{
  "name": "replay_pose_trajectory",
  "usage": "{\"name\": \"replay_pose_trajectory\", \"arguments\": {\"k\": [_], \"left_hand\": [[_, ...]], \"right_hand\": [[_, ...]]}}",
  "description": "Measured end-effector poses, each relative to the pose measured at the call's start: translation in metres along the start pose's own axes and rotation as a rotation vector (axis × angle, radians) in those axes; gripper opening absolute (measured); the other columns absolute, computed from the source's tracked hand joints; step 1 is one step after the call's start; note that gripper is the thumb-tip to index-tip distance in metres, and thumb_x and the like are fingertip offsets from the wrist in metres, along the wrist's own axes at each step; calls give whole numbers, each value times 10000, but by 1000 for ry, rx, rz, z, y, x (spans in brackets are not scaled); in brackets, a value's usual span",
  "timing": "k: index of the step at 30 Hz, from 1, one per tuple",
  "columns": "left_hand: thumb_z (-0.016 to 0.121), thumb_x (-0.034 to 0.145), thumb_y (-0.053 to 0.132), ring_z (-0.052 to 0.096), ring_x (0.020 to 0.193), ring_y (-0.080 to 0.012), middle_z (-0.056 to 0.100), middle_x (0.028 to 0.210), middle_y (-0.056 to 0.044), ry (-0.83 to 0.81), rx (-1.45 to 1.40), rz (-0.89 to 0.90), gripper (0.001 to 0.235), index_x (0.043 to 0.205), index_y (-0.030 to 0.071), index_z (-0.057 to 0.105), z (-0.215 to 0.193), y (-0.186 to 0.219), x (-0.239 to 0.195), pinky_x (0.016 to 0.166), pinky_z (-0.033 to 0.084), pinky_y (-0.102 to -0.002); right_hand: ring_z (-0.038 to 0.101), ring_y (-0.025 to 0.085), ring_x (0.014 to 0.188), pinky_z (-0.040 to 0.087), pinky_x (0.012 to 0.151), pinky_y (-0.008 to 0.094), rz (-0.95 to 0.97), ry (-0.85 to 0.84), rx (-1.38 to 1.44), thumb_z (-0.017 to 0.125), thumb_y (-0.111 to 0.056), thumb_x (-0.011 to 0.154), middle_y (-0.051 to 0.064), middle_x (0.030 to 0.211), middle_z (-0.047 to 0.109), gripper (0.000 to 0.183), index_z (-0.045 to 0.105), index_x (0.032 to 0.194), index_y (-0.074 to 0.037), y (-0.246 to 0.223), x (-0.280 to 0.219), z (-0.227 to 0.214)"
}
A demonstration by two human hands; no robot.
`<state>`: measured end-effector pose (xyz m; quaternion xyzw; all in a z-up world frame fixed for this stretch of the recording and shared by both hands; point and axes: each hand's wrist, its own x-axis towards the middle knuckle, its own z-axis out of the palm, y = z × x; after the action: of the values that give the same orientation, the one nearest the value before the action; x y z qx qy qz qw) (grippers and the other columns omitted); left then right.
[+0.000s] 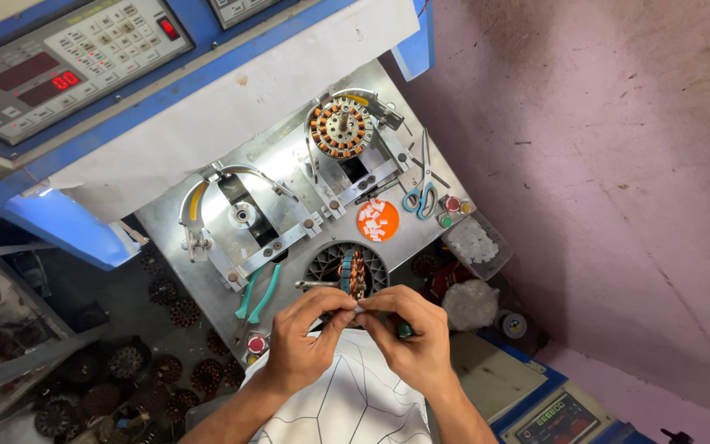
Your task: The person wires a fan stator by hand using a small screwdriver to manipulate and secure wires around the core.
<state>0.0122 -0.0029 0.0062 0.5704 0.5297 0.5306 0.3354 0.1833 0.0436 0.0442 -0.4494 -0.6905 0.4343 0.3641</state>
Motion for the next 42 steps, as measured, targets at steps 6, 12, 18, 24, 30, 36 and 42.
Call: {"name": "replay_pose_trajectory", "arguments": {"k": [6,12,18,24,30,36,42], "left_hand": [[731,911,-4,730,844,-269,714,952,-100,-27,-38,59,121,1009,26,665,-7,-2,-28,719,585,-345],[711,916,-41,698,901,-296,686,966,-103,-76,-59,110,145,1020,34,643,-12,-25,-48,775,563,-368],[695,868,58,601,1167,-323,646,1209,-123,-47,-90,99,367,1235,49,678,-19,-57,-22,1042,485,-429],[682,816,33,423,1498,-361,528,1543,-167,-358,-356,218,551,1366,54,650,-15,-97,20,1268,303,-450],[815,814,93,548,1433,-289,685,1365,-81,-482,-466,96,473,1276,71,719,-18,-117,28,1262,381,-427],[837,810,64,544,1442,-274,717,1308,-33,-474,-501,58,433,1234,85,754,-16,-114,30,1262,405,-422],[832,819,61,525,1460,-290,706,1324,-41,-469,-497,77,418,1229,82,749,-18,-115,29,1252,411,-426]], "right_hand": [[709,137,737,552,635,238,-19,171,-160,774,78,784,71,920,733,208,713,956,-23,-12,-44,32],[694,133,738,554,672,236,-19,302,-299,756,83,827,86,921,719,173,700,965,-6,-2,-72,64],[688,95,744,533,673,223,30,404,-324,792,48,865,56,907,737,185,722,1027,-9,16,-57,69],[656,86,721,480,606,207,2,417,-392,817,40,862,75,923,725,165,733,996,-9,27,-46,70],[677,78,764,501,613,207,-80,360,-421,816,49,892,80,967,723,158,725,1004,-18,35,-42,66],[624,80,655,463,557,216,-100,352,-519,837,59,840,84,940,727,175,731,961,-10,35,-39,66],[706,134,752,548,628,249,-210,302,-622,843,56,821,85,961,706,221,720,983,-28,33,-36,66]]}}
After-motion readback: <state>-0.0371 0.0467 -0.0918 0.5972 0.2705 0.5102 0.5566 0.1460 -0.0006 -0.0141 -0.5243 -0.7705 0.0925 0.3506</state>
